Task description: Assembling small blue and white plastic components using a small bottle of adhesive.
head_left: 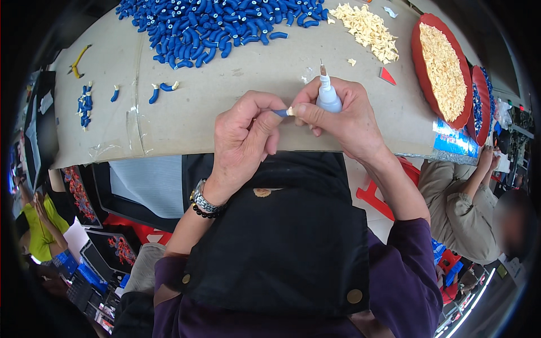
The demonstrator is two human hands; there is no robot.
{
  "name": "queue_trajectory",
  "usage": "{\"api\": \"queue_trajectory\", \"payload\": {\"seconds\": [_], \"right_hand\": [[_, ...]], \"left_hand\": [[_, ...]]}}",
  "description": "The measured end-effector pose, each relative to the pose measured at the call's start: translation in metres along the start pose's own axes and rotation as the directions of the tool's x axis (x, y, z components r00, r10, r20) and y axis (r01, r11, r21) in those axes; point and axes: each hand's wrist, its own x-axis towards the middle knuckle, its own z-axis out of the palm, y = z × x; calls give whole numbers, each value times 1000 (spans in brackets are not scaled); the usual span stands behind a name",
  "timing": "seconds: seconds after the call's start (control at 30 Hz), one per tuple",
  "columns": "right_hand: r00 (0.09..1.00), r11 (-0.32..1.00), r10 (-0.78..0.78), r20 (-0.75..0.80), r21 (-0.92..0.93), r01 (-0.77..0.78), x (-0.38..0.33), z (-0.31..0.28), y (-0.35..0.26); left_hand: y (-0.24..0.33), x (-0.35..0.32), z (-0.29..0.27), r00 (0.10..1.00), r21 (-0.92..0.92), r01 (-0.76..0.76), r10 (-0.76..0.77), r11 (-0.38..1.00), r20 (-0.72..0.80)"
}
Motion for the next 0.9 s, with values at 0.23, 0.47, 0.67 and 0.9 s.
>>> {"api": "queue_trajectory", "payload": {"seconds": [0.23,0.47,0.67,0.9], "right_hand": [[1000,1000,-16,-6,2,16,1,1,-2],[998,998,24,55,57,-27,1,0,-2],[998,1000,-1,69,31,-1,1,-1,1],[998,1000,11,60,15,-12,1,-1,1]], "left_hand": [[1,1,-2,998,22,49,-50,999,28],[0,-1,-4,999,24,41,-41,999,32],[0,-1,-4,998,42,40,-42,998,52],[2,1,-3,999,107,10,-14,994,39]]}}
